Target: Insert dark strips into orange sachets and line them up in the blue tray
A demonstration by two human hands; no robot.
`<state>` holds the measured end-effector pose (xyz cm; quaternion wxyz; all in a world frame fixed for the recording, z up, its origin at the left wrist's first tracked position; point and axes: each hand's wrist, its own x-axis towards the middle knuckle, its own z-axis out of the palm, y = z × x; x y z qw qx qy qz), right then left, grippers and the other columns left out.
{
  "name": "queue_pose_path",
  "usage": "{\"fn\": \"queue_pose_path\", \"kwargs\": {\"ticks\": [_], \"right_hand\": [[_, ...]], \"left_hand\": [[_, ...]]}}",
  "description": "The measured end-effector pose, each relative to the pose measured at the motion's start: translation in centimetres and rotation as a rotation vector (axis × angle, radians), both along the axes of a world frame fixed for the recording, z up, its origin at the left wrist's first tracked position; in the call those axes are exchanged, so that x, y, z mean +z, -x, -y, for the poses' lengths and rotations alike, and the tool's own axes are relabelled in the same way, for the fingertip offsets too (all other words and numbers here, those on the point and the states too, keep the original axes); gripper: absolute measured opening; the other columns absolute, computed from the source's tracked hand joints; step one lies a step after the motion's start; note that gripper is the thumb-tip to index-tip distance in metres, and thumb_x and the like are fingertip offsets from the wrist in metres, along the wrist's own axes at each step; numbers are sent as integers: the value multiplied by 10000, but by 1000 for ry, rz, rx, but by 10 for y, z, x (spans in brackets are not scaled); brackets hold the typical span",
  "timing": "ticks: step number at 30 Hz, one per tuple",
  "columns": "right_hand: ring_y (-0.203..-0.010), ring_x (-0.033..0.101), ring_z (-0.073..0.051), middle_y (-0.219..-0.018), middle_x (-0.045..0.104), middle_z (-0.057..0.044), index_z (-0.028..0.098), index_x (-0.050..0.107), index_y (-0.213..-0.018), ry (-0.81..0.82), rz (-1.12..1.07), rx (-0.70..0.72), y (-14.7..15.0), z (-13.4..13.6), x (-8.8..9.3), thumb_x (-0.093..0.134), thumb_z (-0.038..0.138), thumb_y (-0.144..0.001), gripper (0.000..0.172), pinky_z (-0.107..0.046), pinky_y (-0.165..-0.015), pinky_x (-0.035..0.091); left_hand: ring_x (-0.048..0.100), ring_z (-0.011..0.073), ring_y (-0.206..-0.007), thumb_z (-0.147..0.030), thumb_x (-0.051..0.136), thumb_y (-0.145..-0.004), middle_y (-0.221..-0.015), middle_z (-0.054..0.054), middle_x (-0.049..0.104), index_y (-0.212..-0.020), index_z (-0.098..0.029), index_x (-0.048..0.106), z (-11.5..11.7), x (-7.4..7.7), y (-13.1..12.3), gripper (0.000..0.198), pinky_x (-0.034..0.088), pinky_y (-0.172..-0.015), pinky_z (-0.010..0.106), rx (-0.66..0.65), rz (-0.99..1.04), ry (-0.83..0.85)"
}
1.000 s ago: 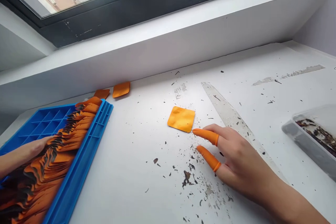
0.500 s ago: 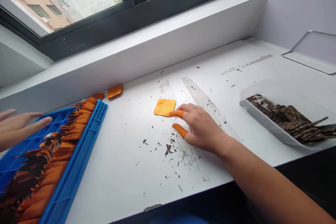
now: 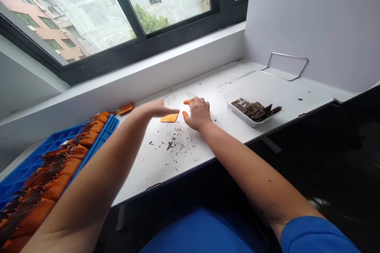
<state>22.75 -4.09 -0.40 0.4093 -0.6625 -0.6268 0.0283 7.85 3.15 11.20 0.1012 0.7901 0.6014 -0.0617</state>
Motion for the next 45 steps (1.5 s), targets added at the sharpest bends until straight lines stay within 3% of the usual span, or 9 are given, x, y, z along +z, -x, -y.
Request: {"fn": "queue_pose_path", "kwargs": {"ticks": [3, 6, 10, 14, 19, 24, 27, 37, 45], "right_hand": [[-1162, 521, -349, -1191, 631, -140, 171, 661, -1185, -30, -36, -14, -1, -3, -2, 622, 260, -842, 357, -523, -1010, 391], [-1156, 526, -348, -1190, 639, -142, 172, 658, -1176, -52, -60, 14, -1, -5, -3, 620, 248, -840, 347, -521, -1005, 393], [-1162, 532, -342, -1190, 650, -132, 179, 653, -1169, -71, -87, 58, -1, -8, -5, 624, 233, -837, 338, -523, -1008, 400], [-1144, 547, -335, -1161, 659, -117, 201, 658, -1156, -123, -98, 99, 0, -6, -8, 655, 257, -840, 321, -529, -1012, 407], [-1127, 566, -296, -1157, 663, -89, 223, 666, -1195, -260, -91, 316, 16, 0, -6, 737, 338, -854, 367, -494, -1031, 419], [-1084, 577, -274, -1092, 686, -53, 274, 730, -1089, -313, -73, 482, 33, -1, 7, 765, 366, -864, 246, -474, -995, 437], [-986, 592, -260, -962, 699, -43, 272, 755, -901, -286, -110, 499, 34, -8, 19, 718, 405, -907, 138, -472, -938, 450], [-811, 628, -208, -866, 696, -48, 210, 644, -736, -42, -572, 418, 37, -40, 17, 835, 652, -674, 485, -418, -826, 468], [-597, 595, -156, -651, 622, 12, 242, 407, -595, -15, -923, 639, 43, -31, 15, 898, 639, -584, 632, -357, -643, 513]], "left_hand": [[541, 426, -1277, -664, 702, -737, -1374, 237, 594, -1433, -159, 418, 7, -47, -9, 906, 479, -940, 462, 179, 27, 60], [516, 416, -1308, -594, 658, -804, -1383, 230, 581, -1393, -175, 441, 9, -71, -2, 755, 468, -949, 476, 190, 126, -115], [628, 339, -1160, -392, 656, -853, -1271, 145, 677, -1330, -224, 511, 4, -77, 19, 526, 493, -864, 424, 91, 322, -188], [694, 255, -884, -329, 626, -883, -1055, 49, 763, -1005, -261, 700, 8, -74, 46, 158, 494, -697, 362, -35, 519, -223], [691, 221, -837, -337, 693, -867, -915, 18, 781, -897, -271, 767, 24, -80, 74, 104, 521, -774, 375, -278, 766, -347], [677, 219, -829, -233, 773, -802, -825, 30, 747, -813, -243, 770, 26, -96, 75, 15, 541, -798, 391, -327, 874, -465], [666, 227, -875, -273, 826, -769, -849, 31, 733, -832, -250, 767, 25, -99, 71, 89, 536, -868, 429, -339, 913, -508], [664, 253, -1123, -415, 693, -897, -1126, 87, 749, -1078, -216, 707, 16, -108, 77, 269, 471, -1053, 512, -140, 1234, -377], [495, 305, -1376, -231, 773, -752, -1465, 100, 555, -1410, -288, 495, 28, -114, 66, 716, 375, -1159, 548, -369, 1161, -208]]}}
